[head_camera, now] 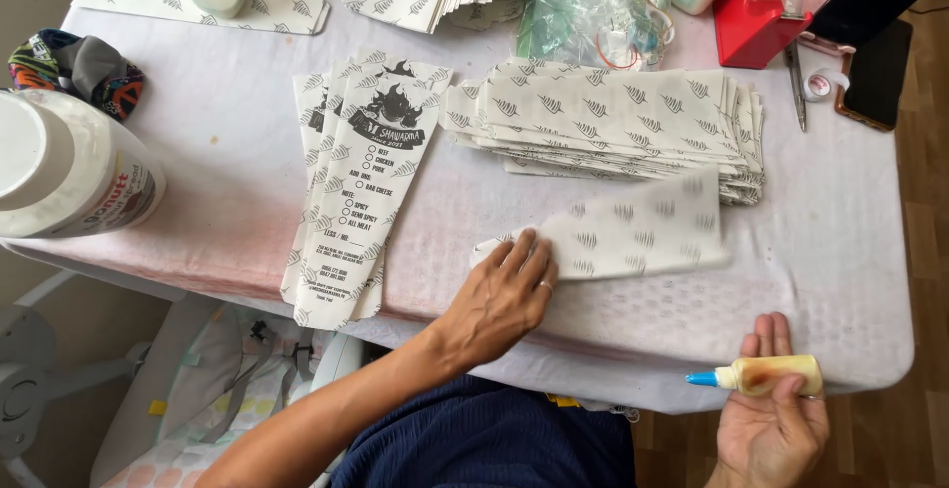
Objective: Applying glue to the edges of pre-printed paper sleeves and folding them to assemble packaging pockets.
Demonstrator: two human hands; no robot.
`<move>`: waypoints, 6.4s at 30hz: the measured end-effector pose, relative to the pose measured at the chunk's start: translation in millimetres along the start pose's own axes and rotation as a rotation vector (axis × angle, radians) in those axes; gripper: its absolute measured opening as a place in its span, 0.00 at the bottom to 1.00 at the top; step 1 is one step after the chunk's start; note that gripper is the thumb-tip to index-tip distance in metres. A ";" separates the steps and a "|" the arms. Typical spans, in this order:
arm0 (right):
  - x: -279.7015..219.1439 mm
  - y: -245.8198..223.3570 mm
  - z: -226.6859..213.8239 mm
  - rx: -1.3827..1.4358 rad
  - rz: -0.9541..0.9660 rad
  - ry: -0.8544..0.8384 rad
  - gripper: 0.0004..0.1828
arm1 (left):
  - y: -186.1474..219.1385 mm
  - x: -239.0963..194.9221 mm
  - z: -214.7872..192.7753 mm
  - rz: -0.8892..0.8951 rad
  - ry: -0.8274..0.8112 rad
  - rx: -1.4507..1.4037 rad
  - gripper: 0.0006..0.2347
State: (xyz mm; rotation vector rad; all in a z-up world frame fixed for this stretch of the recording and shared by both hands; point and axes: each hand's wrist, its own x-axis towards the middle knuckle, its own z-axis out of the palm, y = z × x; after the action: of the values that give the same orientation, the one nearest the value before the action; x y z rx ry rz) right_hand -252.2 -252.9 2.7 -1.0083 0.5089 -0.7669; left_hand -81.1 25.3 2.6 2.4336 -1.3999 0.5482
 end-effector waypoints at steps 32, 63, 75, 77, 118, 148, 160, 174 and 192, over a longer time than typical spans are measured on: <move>66.0 -9.0 35.5 -0.561 -0.315 -0.066 0.14 | -38.6 7.3 10.0 -0.252 -0.152 -0.336 0.06; -28.4 71.3 158.5 -0.398 -0.073 -0.541 0.12 | -75.8 48.7 -24.3 -0.480 -0.389 -0.841 0.08; -23.0 33.6 118.5 0.050 0.386 -0.692 0.26 | -26.9 -4.2 -18.4 -0.076 -0.193 -0.385 0.14; -23.8 32.3 112.5 0.045 0.391 -0.676 0.23 | -23.7 -7.7 -17.5 -0.048 -0.149 -0.416 0.15; 34.5 -7.5 50.0 -0.288 0.240 -0.240 0.27 | 33.0 -63.2 -39.8 -0.386 -0.014 0.057 0.20; 59.0 -2.8 -19.6 0.122 0.104 -0.089 0.31 | -146.8 -14.2 -20.8 -0.767 -0.164 0.637 0.17; 53.9 -7.5 -13.3 0.079 0.123 -0.091 0.28 | -118.7 76.4 38.2 -0.033 0.031 -0.020 0.17; 36.2 -14.4 -10.5 -0.166 -0.035 -0.133 0.09 | -18.5 -23.4 6.9 0.016 -0.088 -0.104 0.16; 7.9 14.6 76.4 -0.423 -0.276 -0.221 0.13 | -56.8 33.4 -44.4 -0.217 -0.272 -0.322 0.05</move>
State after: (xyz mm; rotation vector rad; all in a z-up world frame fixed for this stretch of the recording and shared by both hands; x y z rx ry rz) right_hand -189.3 -211.9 24.2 -1.5611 0.3492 -0.7953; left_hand -24.5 46.4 54.4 2.4106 -1.1846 -0.0594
